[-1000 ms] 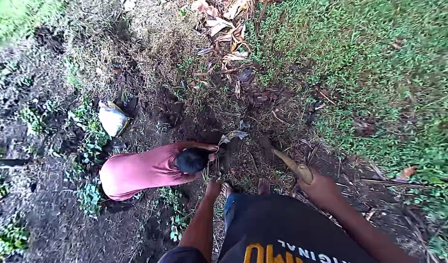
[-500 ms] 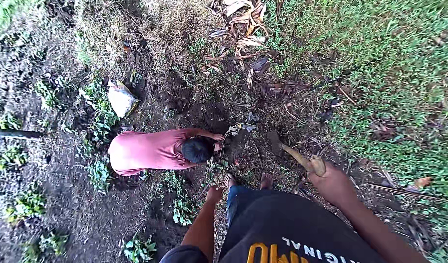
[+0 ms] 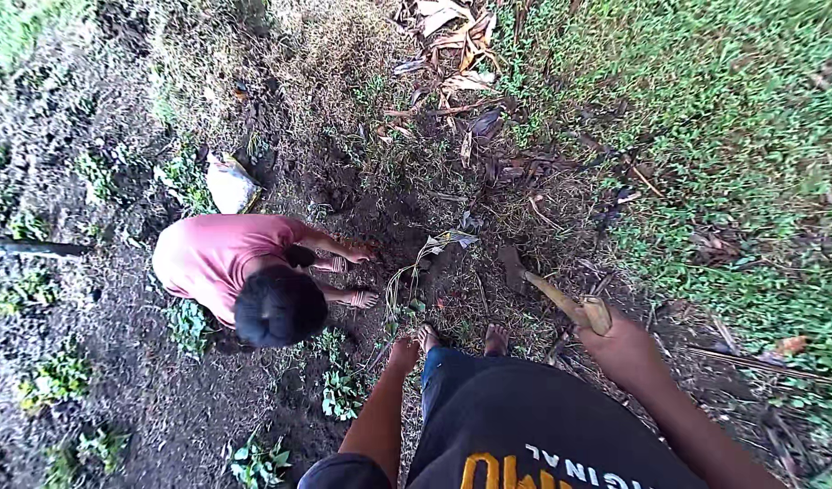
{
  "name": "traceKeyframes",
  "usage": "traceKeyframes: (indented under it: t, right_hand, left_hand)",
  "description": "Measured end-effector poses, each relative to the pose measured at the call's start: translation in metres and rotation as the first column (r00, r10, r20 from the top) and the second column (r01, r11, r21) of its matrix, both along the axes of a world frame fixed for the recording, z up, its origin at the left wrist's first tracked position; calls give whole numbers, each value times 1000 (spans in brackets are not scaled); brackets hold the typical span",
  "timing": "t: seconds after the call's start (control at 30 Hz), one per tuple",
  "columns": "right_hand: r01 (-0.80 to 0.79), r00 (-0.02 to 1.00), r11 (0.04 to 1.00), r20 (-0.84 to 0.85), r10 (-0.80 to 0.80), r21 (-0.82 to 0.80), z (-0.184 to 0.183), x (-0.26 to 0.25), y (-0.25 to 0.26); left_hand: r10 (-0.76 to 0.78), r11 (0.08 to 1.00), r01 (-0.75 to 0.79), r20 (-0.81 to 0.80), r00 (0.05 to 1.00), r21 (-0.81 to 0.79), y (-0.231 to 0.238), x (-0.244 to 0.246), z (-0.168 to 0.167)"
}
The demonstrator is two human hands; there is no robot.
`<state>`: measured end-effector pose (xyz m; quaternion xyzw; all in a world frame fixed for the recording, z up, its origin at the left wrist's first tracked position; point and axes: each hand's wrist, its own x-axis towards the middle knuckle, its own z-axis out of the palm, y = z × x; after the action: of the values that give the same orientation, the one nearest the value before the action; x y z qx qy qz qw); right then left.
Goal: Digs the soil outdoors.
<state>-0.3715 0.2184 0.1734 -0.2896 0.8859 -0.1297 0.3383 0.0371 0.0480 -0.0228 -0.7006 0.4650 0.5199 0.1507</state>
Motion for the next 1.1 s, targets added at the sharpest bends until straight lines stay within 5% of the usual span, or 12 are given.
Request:
traceKeyframes:
  t: [0.8,1.1]
  right_hand:
    - [40,998,998,43,-38,-52,-1,-20,-28]
    - [-2,1000,1000,23,2,-2,10,16,-53]
  left_hand:
    - [122,993,-122,-45,992,-2,-7,-3,4]
    - [-17,999,21,-102,995,40,-26,-8,-8]
